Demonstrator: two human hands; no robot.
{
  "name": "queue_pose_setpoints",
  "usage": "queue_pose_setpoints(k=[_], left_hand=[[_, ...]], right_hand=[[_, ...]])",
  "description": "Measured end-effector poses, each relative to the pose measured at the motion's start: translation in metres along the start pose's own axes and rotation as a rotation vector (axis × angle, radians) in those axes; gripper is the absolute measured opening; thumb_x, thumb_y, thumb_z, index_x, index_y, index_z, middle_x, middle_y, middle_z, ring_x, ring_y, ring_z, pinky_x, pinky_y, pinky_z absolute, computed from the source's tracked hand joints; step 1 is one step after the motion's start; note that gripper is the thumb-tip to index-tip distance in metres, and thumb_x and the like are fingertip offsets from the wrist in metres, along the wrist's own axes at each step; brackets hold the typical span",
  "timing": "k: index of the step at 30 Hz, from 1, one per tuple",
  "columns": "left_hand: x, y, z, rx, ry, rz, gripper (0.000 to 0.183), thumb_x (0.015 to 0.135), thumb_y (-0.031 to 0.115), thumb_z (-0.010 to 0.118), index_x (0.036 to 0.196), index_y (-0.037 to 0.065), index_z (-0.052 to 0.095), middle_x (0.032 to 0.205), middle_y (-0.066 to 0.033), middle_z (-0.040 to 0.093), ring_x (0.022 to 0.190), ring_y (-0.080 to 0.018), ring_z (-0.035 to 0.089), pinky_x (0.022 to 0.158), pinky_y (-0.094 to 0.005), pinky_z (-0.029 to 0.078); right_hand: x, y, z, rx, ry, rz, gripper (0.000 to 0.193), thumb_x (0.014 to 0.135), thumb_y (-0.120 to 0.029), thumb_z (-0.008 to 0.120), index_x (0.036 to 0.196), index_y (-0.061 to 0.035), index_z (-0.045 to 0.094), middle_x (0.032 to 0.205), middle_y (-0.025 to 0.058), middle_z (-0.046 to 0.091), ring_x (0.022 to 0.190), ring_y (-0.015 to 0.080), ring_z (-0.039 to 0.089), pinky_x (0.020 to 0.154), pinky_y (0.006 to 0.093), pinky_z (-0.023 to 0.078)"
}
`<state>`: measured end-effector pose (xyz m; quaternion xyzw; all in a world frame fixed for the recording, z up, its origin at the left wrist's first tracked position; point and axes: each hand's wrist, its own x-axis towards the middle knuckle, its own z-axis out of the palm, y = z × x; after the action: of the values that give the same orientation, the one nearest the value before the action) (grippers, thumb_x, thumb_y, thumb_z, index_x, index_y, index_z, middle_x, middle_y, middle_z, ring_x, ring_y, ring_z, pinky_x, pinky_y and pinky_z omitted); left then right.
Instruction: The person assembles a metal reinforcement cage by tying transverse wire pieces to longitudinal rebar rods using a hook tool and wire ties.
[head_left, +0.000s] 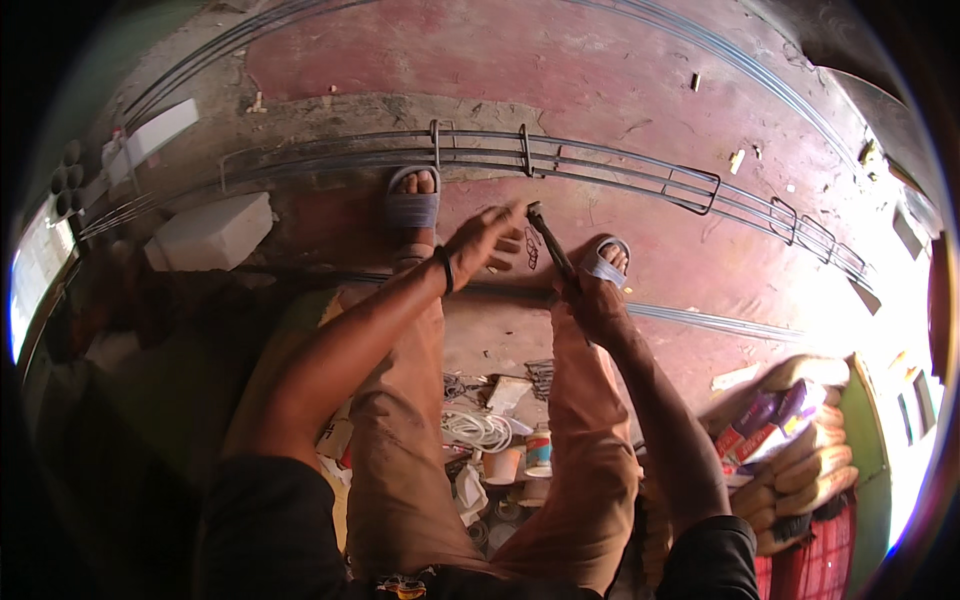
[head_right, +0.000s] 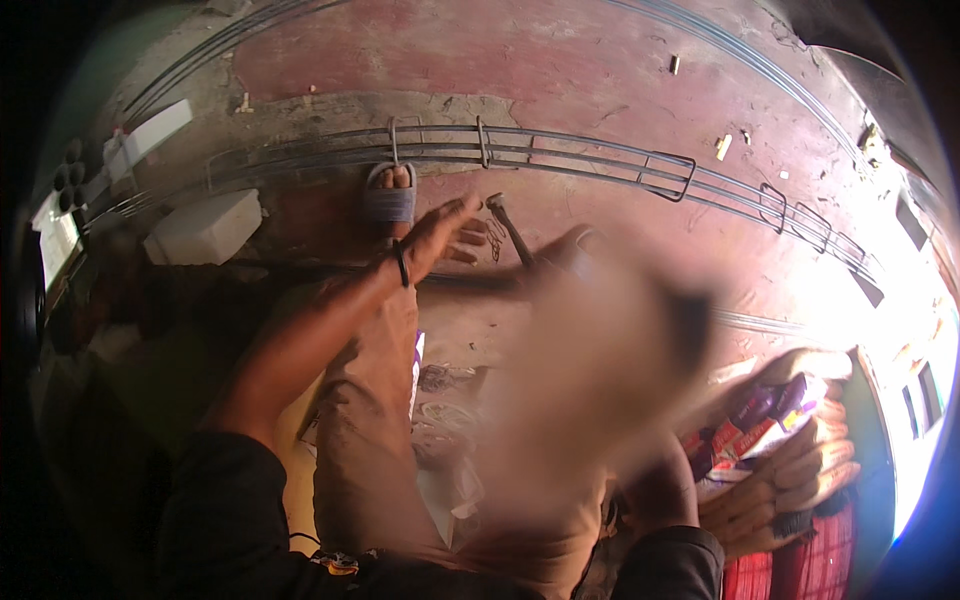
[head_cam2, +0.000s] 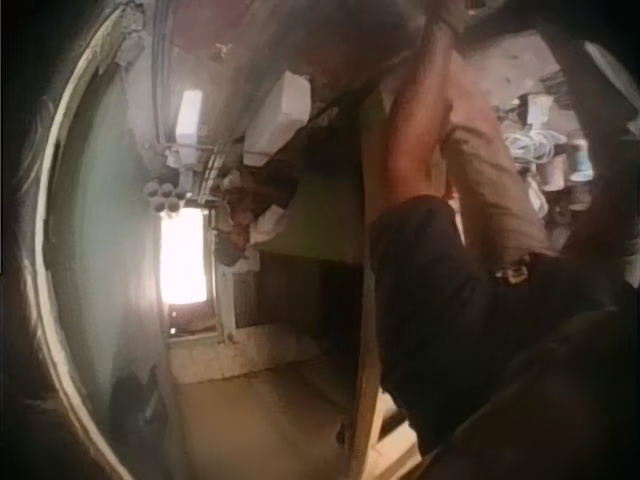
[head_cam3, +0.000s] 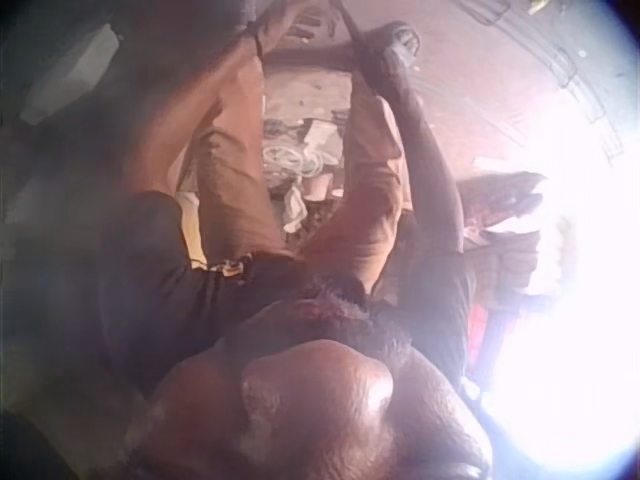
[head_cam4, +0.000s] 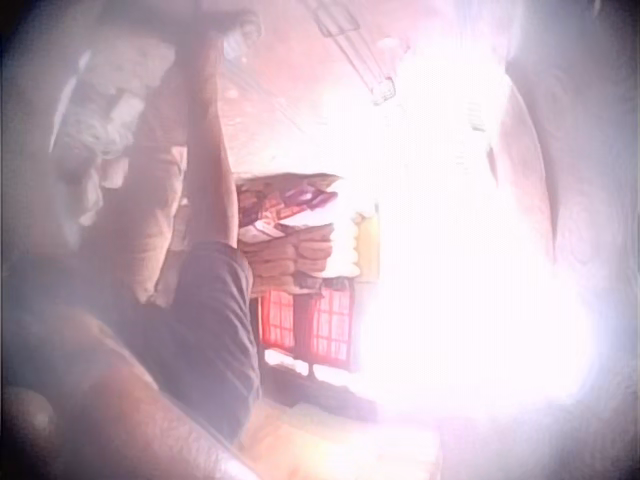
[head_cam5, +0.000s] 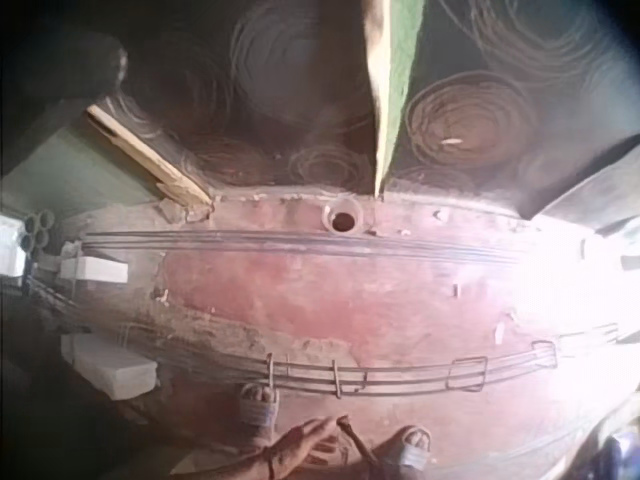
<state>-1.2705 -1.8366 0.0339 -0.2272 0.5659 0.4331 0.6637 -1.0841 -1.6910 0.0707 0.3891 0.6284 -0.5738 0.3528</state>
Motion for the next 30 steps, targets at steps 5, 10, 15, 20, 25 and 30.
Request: queue_pose_setpoints(k=[5,10,15,20,25,30], left_hand=[[-0.009,-0.013,0.016,0.089,0.141,0.142,0.049,0.085,0.043,0.072,0.109,0.004,0.055,0.091,-0.0061,0.064,0.076,-0.0156,0.066,0.059,-0.0294,0.054],[0.038,-0.012,0.002,0.332,0.023,0.041,0.019,0.086,0.019,0.067,0.097,0.003,0.064,0.088,-0.0058,0.068,0.069,-0.0111,0.064,0.052,-0.0249,0.049],[0.076,-0.022,-0.017,0.539,0.018,0.114,0.022,0.084,0.013,0.064,0.104,0.003,0.064,0.081,-0.0052,0.066,0.059,-0.0109,0.059,0.046,-0.0258,0.045],[0.085,-0.052,-0.059,0.166,0.011,0.047,0.013,0.080,0.016,0.064,0.080,0.004,0.066,0.069,-0.0089,0.067,0.054,-0.0170,0.065,0.041,-0.0284,0.046],[0.089,-0.019,-0.052,0.321,0.089,0.136,0.007,0.069,0.009,0.066,0.071,0.002,0.063,0.065,-0.0129,0.064,0.050,-0.0205,0.061,0.041,-0.0318,0.044],[0.064,-0.012,-0.104,0.726,0.294,0.119,0.015,0.074,0.006,0.055,0.077,-0.001,0.068,0.069,-0.0150,0.066,0.049,-0.0199,0.058,0.041,-0.0339,0.041]], right_hand=[[0.023,-0.017,-0.019,-0.193,-0.127,-0.281,0.024,0.094,-0.024,0.057,0.099,-0.0006,0.060,0.074,0.0174,0.065,0.071,0.0291,0.067,0.063,0.0403,0.049],[0.066,0.007,-0.060,0.103,-0.452,-0.123,0.028,0.095,-0.018,0.056,0.116,0.0000,0.059,0.086,0.0093,0.065,0.075,0.0147,0.061,0.069,0.0325,0.051],[0.135,0.055,-0.083,-0.178,-0.612,-0.390,0.037,0.092,-0.011,0.056,0.127,0.0004,0.055,0.101,0.0096,0.064,0.088,0.0159,0.060,0.080,0.0305,0.050],[0.165,0.088,-0.038,-0.588,-0.492,-0.897,0.066,0.077,0.004,0.056,0.141,0.0013,0.040,0.134,0.0157,0.049,0.113,0.0268,0.055,0.095,0.0391,0.045],[0.157,0.064,-0.057,-0.605,-0.528,-0.800,0.066,0.073,0.016,0.048,0.138,0.0011,0.046,0.124,0.0155,0.060,0.110,0.0256,0.060,0.091,0.0369,0.048],[0.151,0.044,-0.085,-0.416,-0.878,-0.395,0.066,0.078,0.011,0.046,0.143,-0.0014,0.043,0.114,0.0151,0.067,0.101,0.0212,0.065,0.088,0.0304,0.051]])
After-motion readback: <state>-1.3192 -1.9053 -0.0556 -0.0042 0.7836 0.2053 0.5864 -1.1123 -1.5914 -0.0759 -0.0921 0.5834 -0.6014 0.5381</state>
